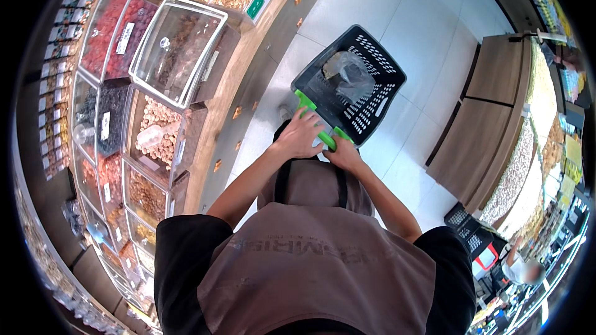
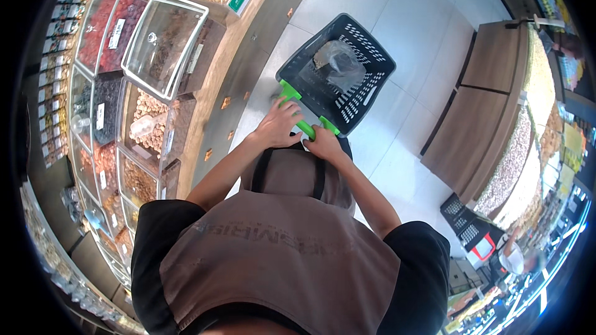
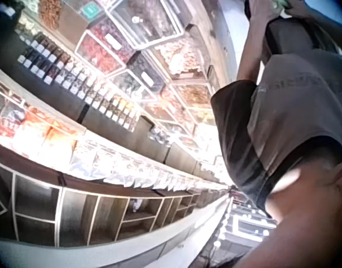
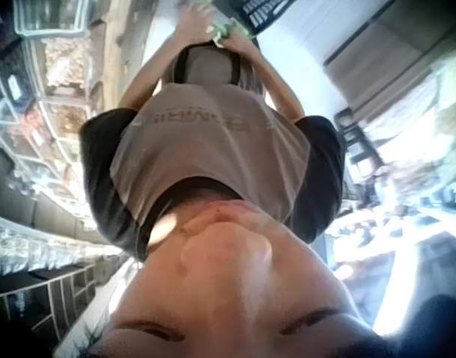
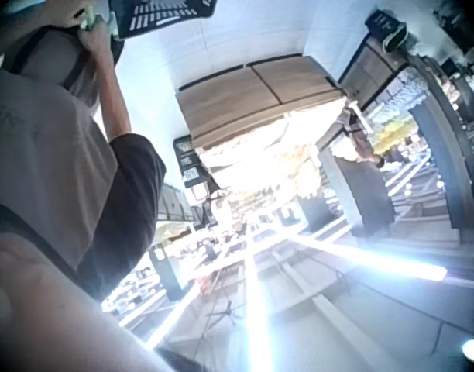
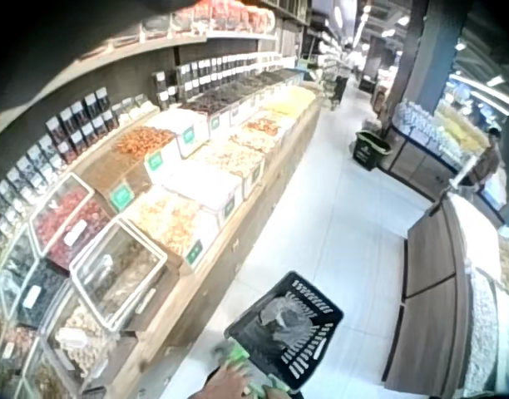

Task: The person uses a plastic scoop to transfer various nuts and dried fruits from bulk bins into plastic bags, tying the bags and placing them into a shopping basket.

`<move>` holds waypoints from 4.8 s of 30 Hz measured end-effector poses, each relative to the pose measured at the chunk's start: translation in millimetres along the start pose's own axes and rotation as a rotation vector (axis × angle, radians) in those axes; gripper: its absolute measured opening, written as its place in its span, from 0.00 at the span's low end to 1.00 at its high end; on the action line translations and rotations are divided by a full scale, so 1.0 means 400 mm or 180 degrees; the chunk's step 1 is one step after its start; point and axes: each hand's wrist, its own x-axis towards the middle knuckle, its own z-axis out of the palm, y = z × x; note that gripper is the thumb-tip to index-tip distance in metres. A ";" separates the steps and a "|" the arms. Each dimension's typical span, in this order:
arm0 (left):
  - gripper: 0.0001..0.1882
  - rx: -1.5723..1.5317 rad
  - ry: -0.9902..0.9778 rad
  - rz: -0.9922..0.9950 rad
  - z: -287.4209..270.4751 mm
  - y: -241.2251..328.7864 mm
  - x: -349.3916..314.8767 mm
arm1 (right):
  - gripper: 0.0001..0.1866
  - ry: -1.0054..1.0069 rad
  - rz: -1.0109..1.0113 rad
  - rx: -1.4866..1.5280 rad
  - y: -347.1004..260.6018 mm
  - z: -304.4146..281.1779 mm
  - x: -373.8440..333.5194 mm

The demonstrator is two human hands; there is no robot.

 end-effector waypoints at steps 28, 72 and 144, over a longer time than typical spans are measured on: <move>0.04 0.0902 -0.0859 -0.2186 0.325 0.319 -0.303 | 0.17 -0.1031 -0.1045 -0.0353 0.129 0.218 -0.274; 0.15 -0.2167 0.3018 -0.6072 0.919 0.914 -0.873 | 0.12 -0.3927 -0.5452 -0.4602 -0.140 0.791 -0.719; 0.15 -0.2274 0.3597 -0.7170 0.992 0.695 -2.273 | 0.14 -0.4451 -0.6044 -0.4894 -0.760 2.101 -1.269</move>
